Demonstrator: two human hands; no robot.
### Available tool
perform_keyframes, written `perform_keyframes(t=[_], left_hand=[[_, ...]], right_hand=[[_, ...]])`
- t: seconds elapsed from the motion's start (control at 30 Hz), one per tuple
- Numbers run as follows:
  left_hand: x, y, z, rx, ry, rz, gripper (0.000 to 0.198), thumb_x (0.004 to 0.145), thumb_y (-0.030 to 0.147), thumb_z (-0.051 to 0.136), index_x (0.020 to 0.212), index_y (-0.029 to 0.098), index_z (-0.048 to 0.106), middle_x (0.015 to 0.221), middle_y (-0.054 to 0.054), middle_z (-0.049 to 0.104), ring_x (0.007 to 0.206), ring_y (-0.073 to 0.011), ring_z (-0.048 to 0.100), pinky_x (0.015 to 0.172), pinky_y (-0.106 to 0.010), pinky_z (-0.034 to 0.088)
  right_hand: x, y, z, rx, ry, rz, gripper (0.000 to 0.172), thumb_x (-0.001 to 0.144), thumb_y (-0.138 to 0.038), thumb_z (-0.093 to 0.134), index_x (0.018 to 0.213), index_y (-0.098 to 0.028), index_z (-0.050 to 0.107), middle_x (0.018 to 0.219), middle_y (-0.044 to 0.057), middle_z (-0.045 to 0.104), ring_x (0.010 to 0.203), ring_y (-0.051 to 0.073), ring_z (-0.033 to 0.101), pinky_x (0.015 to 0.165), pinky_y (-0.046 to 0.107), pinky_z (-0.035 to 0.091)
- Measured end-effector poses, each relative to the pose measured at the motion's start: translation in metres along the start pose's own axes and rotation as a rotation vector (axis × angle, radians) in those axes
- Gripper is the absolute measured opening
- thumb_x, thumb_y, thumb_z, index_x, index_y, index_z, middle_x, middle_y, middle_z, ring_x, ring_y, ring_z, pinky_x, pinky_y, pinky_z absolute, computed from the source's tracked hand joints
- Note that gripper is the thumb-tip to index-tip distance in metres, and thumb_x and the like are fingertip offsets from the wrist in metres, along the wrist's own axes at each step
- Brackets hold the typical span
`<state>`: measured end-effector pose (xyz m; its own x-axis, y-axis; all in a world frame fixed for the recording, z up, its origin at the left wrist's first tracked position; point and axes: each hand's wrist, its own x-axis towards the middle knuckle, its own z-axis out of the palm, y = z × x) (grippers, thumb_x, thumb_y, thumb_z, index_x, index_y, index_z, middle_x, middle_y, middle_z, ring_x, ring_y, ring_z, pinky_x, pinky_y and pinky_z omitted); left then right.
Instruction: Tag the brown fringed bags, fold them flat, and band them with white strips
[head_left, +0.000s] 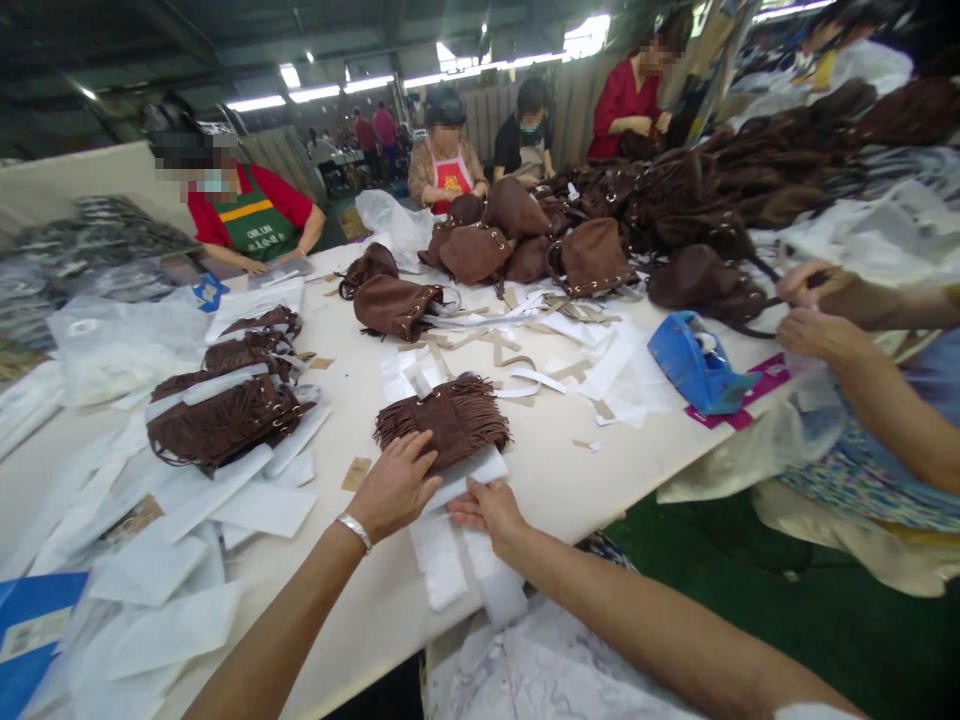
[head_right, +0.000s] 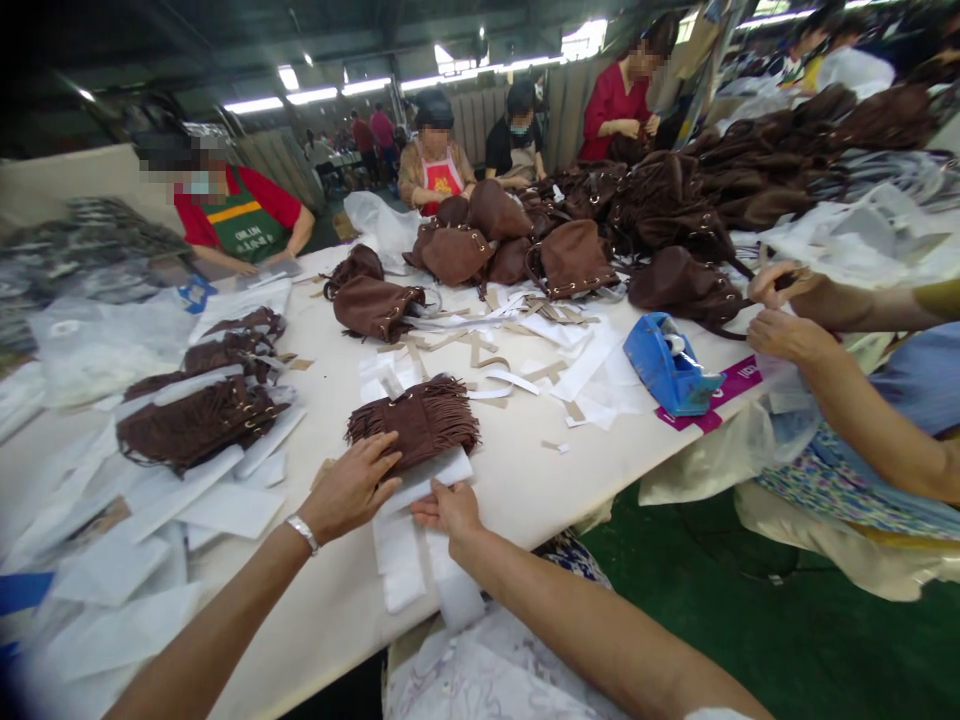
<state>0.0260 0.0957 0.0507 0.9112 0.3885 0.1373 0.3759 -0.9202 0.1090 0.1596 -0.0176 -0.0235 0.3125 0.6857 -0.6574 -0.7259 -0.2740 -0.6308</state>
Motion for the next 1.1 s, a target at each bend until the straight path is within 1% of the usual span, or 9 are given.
perform_keyframes(t=[0.17, 0.4, 0.53, 0.67, 0.73, 0.83, 0.9, 1.0, 1.1], left_hand=[[0.029, 0.005, 0.02, -0.086, -0.018, 0.064, 0.051, 0.094, 0.038, 0.045, 0.14, 0.014, 0.042, 0.144, -0.014, 0.046, 0.134, -0.0247, 0.041, 0.112, -0.043, 0.035], [0.008, -0.002, 0.074, -0.123, -0.002, 0.06, 0.057, 0.099, 0.032, 0.033, 0.151, 0.017, 0.017, 0.157, -0.013, 0.024, 0.146, -0.0226, 0.016, 0.117, -0.047, 0.025], [0.002, 0.003, 0.082, -0.08, -0.008, 0.084, 0.064, 0.099, 0.034, 0.034, 0.152, 0.015, 0.006, 0.158, -0.015, 0.015, 0.147, -0.0251, 0.01, 0.117, -0.051, 0.022], [0.003, 0.005, 0.081, -0.065, -0.012, 0.093, 0.074, 0.096, 0.045, 0.039, 0.152, 0.015, 0.002, 0.158, -0.016, 0.013, 0.146, -0.0281, 0.011, 0.116, -0.053, 0.023], [0.003, 0.005, 0.081, -0.054, -0.005, 0.087, 0.079, 0.094, 0.049, 0.041, 0.152, 0.015, 0.001, 0.158, -0.017, 0.013, 0.146, -0.0295, 0.012, 0.116, -0.053, 0.023], [0.002, 0.007, 0.083, -0.037, 0.005, 0.078, 0.082, 0.093, 0.049, 0.044, 0.152, 0.014, 0.001, 0.158, -0.018, 0.013, 0.146, -0.0302, 0.011, 0.116, -0.054, 0.022], [0.002, 0.009, 0.083, -0.03, 0.02, 0.068, 0.08, 0.094, 0.048, 0.043, 0.152, 0.013, 0.0, 0.158, -0.018, 0.014, 0.146, -0.0299, 0.01, 0.116, -0.053, 0.022], [0.001, 0.011, 0.083, -0.035, 0.03, 0.063, 0.078, 0.095, 0.046, 0.04, 0.152, 0.013, -0.001, 0.158, -0.018, 0.014, 0.146, -0.0296, 0.011, 0.116, -0.054, 0.023], [0.001, 0.011, 0.082, -0.047, 0.034, 0.068, 0.076, 0.096, 0.045, 0.039, 0.152, 0.013, -0.002, 0.158, -0.018, 0.016, 0.146, -0.0296, 0.013, 0.115, -0.055, 0.023]], right_hand=[[0.0, 0.0, 0.0, 0.003, -0.001, -0.016, 0.011, 0.093, -0.022, 0.053, 0.088, -0.015, 0.046, 0.064, 0.004, 0.065, 0.065, 0.019, 0.071, 0.06, 0.029, 0.06], [0.005, 0.005, 0.003, 0.005, 0.026, -0.043, 0.015, 0.092, -0.024, 0.054, 0.087, -0.018, 0.042, 0.066, 0.0, 0.063, 0.065, 0.015, 0.071, 0.065, 0.029, 0.06], [0.011, 0.004, -0.001, -0.132, 0.003, -0.028, 0.017, 0.092, -0.029, 0.054, 0.086, -0.018, 0.042, 0.068, 0.001, 0.065, 0.058, 0.014, 0.068, 0.06, 0.028, 0.058], [0.004, -0.018, -0.028, -0.396, -0.085, 0.009, 0.025, 0.084, -0.037, 0.064, 0.079, -0.016, 0.051, 0.06, 0.004, 0.065, 0.053, 0.019, 0.066, 0.054, 0.03, 0.053], [-0.004, -0.034, -0.044, -0.563, -0.061, -0.126, 0.024, 0.081, -0.037, 0.068, 0.084, -0.016, 0.055, 0.068, 0.005, 0.067, 0.067, 0.02, 0.068, 0.064, 0.03, 0.053], [-0.012, -0.057, -0.055, -1.068, 0.033, -0.698, 0.037, 0.085, -0.036, 0.064, 0.115, -0.018, 0.053, 0.106, 0.011, 0.065, 0.105, 0.024, 0.059, 0.089, 0.035, 0.047], [-0.009, -0.068, -0.051, -1.452, 0.064, -1.023, 0.046, 0.088, -0.033, 0.059, 0.129, -0.017, 0.045, 0.123, 0.015, 0.056, 0.115, 0.027, 0.051, 0.095, 0.038, 0.043], [0.003, -0.078, -0.038, -1.82, 0.011, -1.113, 0.03, 0.093, -0.023, 0.049, 0.121, -0.014, 0.051, 0.115, 0.015, 0.056, 0.105, 0.026, 0.053, 0.088, 0.036, 0.044], [0.013, -0.088, -0.031, -1.94, -0.095, -1.125, 0.022, 0.096, -0.016, 0.039, 0.106, -0.015, 0.058, 0.103, 0.013, 0.058, 0.096, 0.024, 0.054, 0.083, 0.035, 0.043]])
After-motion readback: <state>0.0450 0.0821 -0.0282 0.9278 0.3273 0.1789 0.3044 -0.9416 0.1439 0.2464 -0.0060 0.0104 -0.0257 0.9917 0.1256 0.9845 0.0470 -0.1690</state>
